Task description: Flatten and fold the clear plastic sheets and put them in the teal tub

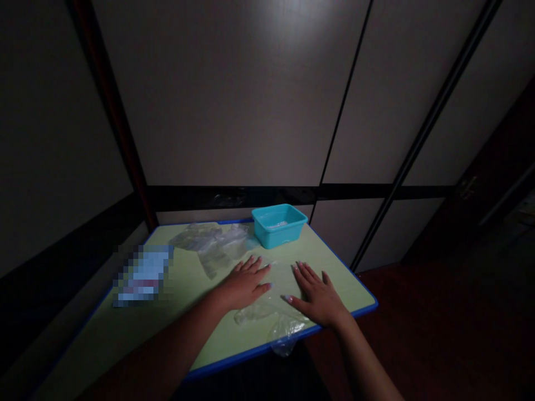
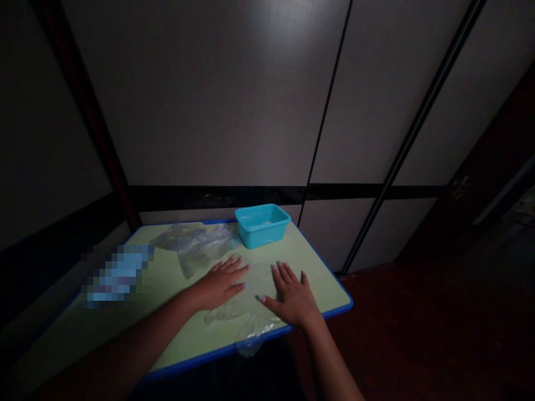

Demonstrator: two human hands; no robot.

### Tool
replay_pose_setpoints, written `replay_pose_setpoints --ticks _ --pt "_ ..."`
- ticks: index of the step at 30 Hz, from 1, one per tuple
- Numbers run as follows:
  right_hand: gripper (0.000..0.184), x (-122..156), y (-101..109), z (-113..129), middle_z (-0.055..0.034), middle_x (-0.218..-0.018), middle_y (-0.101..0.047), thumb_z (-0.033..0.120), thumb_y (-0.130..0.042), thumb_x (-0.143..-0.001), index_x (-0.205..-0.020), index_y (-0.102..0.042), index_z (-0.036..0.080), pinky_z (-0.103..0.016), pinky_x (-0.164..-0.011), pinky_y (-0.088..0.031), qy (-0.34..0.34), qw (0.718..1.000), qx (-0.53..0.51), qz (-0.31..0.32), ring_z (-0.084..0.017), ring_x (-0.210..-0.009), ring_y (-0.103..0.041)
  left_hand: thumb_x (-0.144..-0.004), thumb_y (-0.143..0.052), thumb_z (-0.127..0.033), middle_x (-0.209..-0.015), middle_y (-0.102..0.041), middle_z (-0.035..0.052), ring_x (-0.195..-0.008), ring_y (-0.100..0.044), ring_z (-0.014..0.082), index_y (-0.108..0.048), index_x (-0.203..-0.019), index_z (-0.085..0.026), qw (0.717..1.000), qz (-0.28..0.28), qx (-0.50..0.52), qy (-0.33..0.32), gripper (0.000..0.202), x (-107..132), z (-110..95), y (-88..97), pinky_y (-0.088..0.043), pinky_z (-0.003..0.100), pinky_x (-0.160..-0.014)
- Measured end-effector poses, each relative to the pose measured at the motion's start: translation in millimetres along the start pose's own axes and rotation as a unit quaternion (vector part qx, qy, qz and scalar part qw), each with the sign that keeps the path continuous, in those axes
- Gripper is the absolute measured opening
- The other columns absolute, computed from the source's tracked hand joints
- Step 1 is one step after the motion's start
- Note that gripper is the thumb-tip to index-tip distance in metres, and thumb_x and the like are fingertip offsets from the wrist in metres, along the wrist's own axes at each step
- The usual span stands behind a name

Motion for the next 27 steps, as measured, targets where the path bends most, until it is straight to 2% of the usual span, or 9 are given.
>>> replay_pose_setpoints --ticks 6,15,18,22,24,27 --pt "0.086 0.4 1.4 0.5 -0.0057 -0.152 -0.009 0.075 -0.022 -0.080 -0.147 -0.012 0.021 -0.056 -0.108 -0.006 -0.006 1.000 0.002 0.001 -0.025 -0.140 -0.007 -0.090 -0.025 -0.061 -0.151 -0.015 0.0118 -0.139 -0.008 0.0321 -0.027 -0.143 -0.030 0.999 -0.005 -0.026 0.044 0.061 0.9 4.6 -0.8 -0.013 0.054 -0.107" --pt "0.084 -0.3 -0.2 4.5 -0.0058 -0.152 -0.008 0.074 -0.022 -0.080 -0.146 -0.012 0.023 -0.060 -0.106 -0.007 0.011 1.000 0.008 -0.001 -0.027 -0.140 -0.008 -0.093 -0.028 -0.051 -0.149 -0.023 0.0141 -0.139 -0.015 0.0255 -0.036 -0.139 -0.018 0.993 -0.077 -0.038 0.077 0.058 -3.3 11.5 20.9 -0.019 0.048 -0.108" --pt "0.080 0.6 0.4 10.0 -0.0041 -0.152 -0.009 0.073 -0.023 -0.082 -0.146 -0.012 0.026 -0.060 -0.106 -0.008 0.034 0.999 0.010 -0.001 -0.026 -0.140 -0.010 -0.093 -0.029 -0.051 -0.151 -0.020 0.0121 -0.140 -0.012 0.0230 -0.035 -0.139 -0.019 0.996 -0.085 -0.023 0.011 0.057 -3.5 -6.5 24.3 -0.016 0.045 -0.110" --pt "0.079 1.0 -0.7 12.1 -0.0044 -0.152 -0.010 0.071 -0.026 -0.082 -0.146 -0.014 0.027 -0.060 -0.106 -0.009 0.047 0.999 0.016 0.000 -0.028 -0.139 -0.010 -0.093 -0.029 -0.053 -0.152 -0.013 0.0075 -0.140 -0.006 0.0196 -0.028 -0.143 -0.024 0.994 -0.031 -0.002 -0.100 0.058 0.2 -40.4 13.4 -0.012 0.045 -0.111" --pt "0.079 0.6 -1.4 11.8 -0.0050 -0.152 -0.010 0.071 -0.027 -0.082 -0.146 -0.016 0.027 -0.060 -0.106 -0.009 0.048 0.999 0.019 -0.002 -0.028 -0.139 -0.010 -0.093 -0.027 -0.053 -0.152 -0.012 0.0078 -0.140 -0.006 0.0192 -0.024 -0.144 -0.023 0.993 0.004 0.003 -0.116 0.059 1.0 -47.4 4.7 -0.013 0.045 -0.111" --pt "0.079 0.7 -1.3 11.7 -0.0046 -0.152 -0.011 0.071 -0.027 -0.082 -0.146 -0.015 0.027 -0.061 -0.106 -0.009 0.050 0.999 0.018 -0.006 -0.027 -0.139 -0.011 -0.092 -0.026 -0.055 -0.152 -0.012 0.0091 -0.140 -0.008 0.0200 -0.020 -0.145 -0.020 0.994 0.034 -0.002 -0.108 0.064 -0.6 -44.5 -5.2 -0.012 0.048 -0.110"
Point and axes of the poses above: each hand's wrist, its own x-axis away from the middle knuckle, its own y-axis out of the back of the hand, z = x × y, the point moved 9 cm from there along -x, towards the middle knuckle
